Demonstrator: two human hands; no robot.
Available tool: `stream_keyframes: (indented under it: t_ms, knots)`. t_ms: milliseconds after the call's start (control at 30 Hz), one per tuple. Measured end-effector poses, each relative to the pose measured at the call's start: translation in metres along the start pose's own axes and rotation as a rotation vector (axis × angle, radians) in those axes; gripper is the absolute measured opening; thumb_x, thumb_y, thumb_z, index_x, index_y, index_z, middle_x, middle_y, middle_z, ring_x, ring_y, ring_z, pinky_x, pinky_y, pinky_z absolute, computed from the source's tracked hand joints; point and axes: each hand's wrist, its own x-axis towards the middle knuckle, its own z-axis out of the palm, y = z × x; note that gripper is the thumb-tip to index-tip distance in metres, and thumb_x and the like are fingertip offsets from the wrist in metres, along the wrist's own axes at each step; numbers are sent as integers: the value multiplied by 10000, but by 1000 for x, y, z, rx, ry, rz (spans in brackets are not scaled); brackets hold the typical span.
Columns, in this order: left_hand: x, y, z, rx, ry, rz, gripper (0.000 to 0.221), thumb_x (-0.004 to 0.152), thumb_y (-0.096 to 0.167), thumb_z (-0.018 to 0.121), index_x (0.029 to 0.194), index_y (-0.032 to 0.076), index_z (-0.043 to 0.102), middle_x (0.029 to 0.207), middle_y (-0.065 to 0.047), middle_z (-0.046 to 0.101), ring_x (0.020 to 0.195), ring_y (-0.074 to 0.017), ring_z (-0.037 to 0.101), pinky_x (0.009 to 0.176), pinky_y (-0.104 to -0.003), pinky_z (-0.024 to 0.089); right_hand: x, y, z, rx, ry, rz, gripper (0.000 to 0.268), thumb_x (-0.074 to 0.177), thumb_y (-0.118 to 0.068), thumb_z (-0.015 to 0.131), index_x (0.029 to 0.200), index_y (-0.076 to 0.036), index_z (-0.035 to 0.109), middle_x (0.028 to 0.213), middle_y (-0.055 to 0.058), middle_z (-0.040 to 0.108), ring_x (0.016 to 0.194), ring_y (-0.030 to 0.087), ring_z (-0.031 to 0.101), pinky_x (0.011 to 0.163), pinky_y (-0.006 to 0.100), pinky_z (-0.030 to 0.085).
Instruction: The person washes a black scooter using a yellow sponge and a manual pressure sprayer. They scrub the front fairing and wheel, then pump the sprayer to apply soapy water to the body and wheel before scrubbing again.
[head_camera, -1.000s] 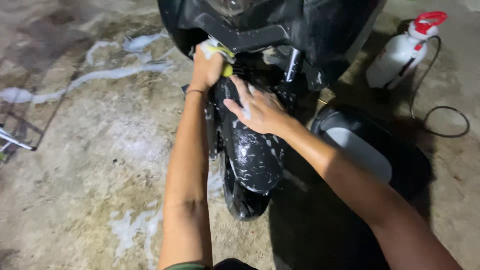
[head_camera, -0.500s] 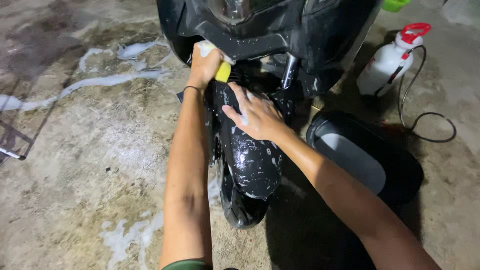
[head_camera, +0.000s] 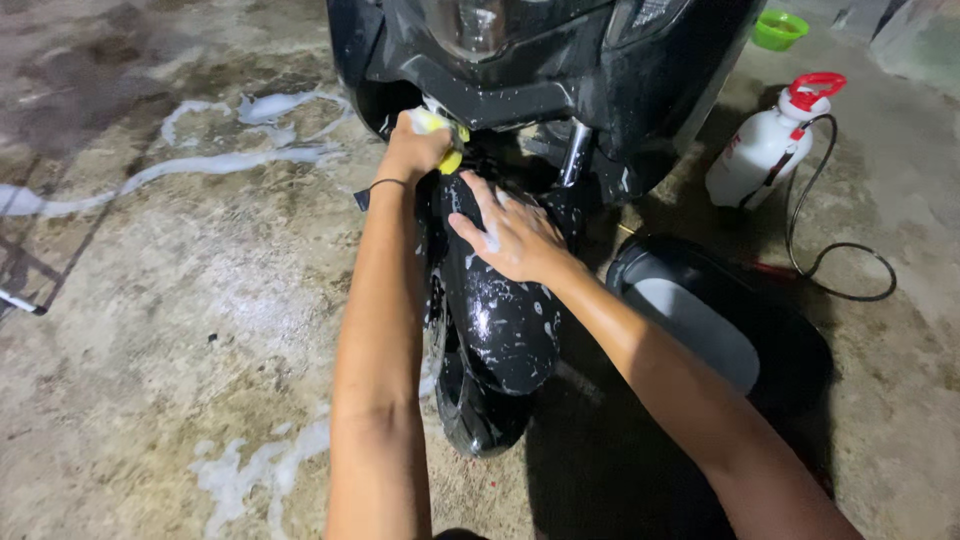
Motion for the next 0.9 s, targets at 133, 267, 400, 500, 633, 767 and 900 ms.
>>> stream_keyframes:
  t_ms: [133,267,400,500,633,767,900]
  knots:
    - [-41,26,-22,277,2,147,507,734,269,859,1093,-24,652,978,-160,735,930,-276,736,822,-386,577,-2,6,1,26,30,-18,714,999,-530,515,1545,-95,370,1313,304,611,1170,505,600,1007,538,479]
    - [-115,86,-39,116,122,489,406,889,268,807,1194,41,661,1117,-135,773,1076,-305,767,968,-388,590,-3,16,14,93,180,-73,644,993,-474,571,1457,-38,477,1345,309,597,1166,511,603,979,524,495]
    - [-191,150,-38,670,320,620,637,697,345,916,1175,55,612,1143,-233,611,1102,-421,570,889,-517,430,-8,33,16,168,368,-200,422,1014,-300,633,1301,9,638,1275,279,628,1178,463,627,1041,476,526]
    - [-219,181,-29,785,156,625,827,614,457,947,1178,-5,558,1108,-263,577,1063,-451,548,824,-560,403,-34,58,-3,88,398,-371,363,887,-192,704,1159,46,669,1187,217,639,1104,429,606,961,506,496]
    - [-212,194,12,598,-119,489,971,570,512,903,1249,-36,476,1159,-211,605,1114,-434,575,912,-567,431,-66,98,-34,-38,448,-385,220,878,-153,736,1048,-22,688,1191,164,632,1109,381,588,929,486,489]
    - [-210,198,59,726,-85,519,1068,750,538,885,1435,-93,362,1280,-230,587,1142,-440,569,905,-600,439,-82,150,-33,242,382,-362,307,971,-171,693,1228,-19,623,1275,191,571,1176,339,589,973,423,521]
    - [-244,224,112,847,-264,360,1069,730,577,836,1453,-39,347,1341,-207,542,1178,-410,557,868,-578,505,-92,224,-22,755,90,139,357,1045,-272,503,1354,-110,576,1256,109,669,1103,219,689,931,345,567]
